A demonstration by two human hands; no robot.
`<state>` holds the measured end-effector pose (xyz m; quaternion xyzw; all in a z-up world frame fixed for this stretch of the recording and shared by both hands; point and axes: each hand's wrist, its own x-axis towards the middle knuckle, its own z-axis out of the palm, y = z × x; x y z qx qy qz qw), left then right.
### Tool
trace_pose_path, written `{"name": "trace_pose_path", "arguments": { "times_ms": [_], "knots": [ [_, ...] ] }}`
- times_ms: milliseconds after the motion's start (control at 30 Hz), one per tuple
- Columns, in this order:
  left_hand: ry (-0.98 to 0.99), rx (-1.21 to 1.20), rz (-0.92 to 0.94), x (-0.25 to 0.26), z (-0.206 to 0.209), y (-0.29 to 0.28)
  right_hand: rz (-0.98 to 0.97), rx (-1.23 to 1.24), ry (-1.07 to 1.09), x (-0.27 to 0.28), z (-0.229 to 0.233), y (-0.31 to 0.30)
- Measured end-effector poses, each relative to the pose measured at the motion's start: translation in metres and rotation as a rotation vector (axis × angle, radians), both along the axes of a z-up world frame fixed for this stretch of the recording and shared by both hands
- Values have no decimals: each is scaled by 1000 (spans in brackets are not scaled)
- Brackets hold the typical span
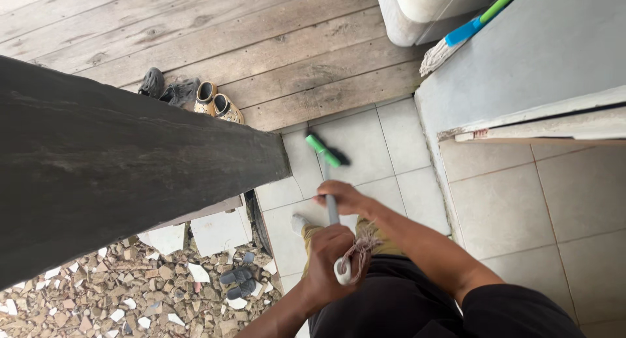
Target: The person opens a door and sweeps a tiled floor using a long-handled squeegee, pushing debris out of the doorway and onto an outdoor wooden surface.
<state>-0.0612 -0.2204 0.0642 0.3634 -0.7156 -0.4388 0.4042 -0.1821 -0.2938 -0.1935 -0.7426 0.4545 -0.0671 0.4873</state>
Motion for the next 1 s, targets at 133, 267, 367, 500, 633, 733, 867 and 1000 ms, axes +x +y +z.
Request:
{"name": "trace_pose_path", "arguments": {
  "times_ms": [133,267,367,500,633,733,867,1000],
  "knots": [
    [30,-99,-36,0,27,16,-28,-187,-164,-4,55,25],
    [118,-32,32,-14,16,35,-6,-4,147,-63,62,34],
    [149,83,40,-32,-17,20,-68,-76,333,-108,30,17],
    [187,153,113,-41,-56,28,-53,-137,268,-112,-20,15],
    [163,-12,238,2,-42,64,8,11,157,-27,-27,37],
    [123,-52,287,36,-15,81,90,-33,20,32,4,50],
    [43,-153,270,56,13,115,321,-25,30,55,54,73],
    [193,-179,318,66,11,136,332,-79,-4,58,58,79]
  ]
}}
